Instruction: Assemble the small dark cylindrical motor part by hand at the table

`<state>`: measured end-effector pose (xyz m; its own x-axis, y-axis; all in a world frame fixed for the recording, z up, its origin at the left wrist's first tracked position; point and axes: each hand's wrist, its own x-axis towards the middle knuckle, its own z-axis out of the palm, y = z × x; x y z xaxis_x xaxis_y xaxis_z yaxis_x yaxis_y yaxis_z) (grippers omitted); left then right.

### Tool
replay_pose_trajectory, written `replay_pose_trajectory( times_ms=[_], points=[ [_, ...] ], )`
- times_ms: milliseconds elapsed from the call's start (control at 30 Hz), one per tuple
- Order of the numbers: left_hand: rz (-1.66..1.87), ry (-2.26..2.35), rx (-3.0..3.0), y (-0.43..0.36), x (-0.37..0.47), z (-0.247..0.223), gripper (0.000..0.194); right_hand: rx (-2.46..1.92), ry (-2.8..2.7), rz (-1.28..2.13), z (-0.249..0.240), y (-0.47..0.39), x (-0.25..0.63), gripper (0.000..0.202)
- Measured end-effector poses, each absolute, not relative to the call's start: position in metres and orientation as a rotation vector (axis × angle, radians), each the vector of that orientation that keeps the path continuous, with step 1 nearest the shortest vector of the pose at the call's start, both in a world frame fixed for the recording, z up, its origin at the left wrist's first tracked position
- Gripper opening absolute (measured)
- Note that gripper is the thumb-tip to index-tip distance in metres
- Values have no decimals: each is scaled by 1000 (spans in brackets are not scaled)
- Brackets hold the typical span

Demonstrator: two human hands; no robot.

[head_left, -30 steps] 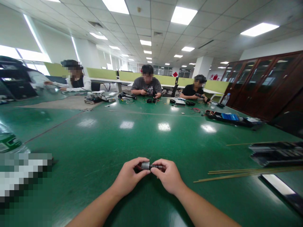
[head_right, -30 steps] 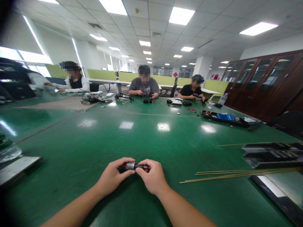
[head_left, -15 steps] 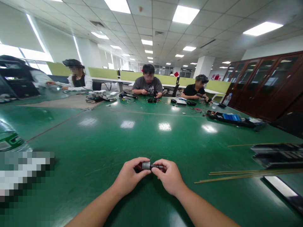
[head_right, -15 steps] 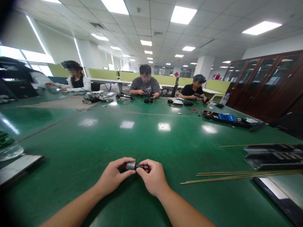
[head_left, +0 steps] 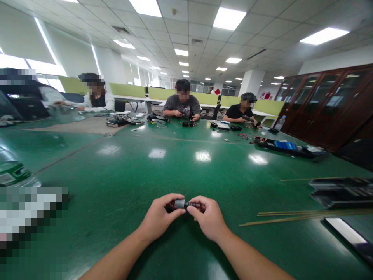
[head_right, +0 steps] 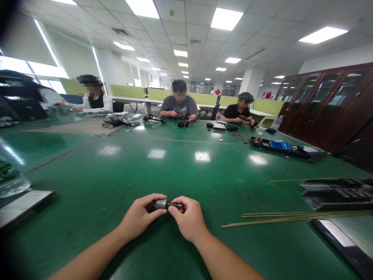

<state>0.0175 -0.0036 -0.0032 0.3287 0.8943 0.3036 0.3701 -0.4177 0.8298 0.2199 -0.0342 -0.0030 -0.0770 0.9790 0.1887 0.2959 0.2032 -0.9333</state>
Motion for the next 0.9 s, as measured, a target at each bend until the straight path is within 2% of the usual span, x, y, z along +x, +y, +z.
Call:
replay_pose_trajectory(
  times_ms=[900],
  points=[
    [1028,1102,1952,-3,15,-2,34,-1258,-1550,930,-1,-34,220,14]
  ],
)
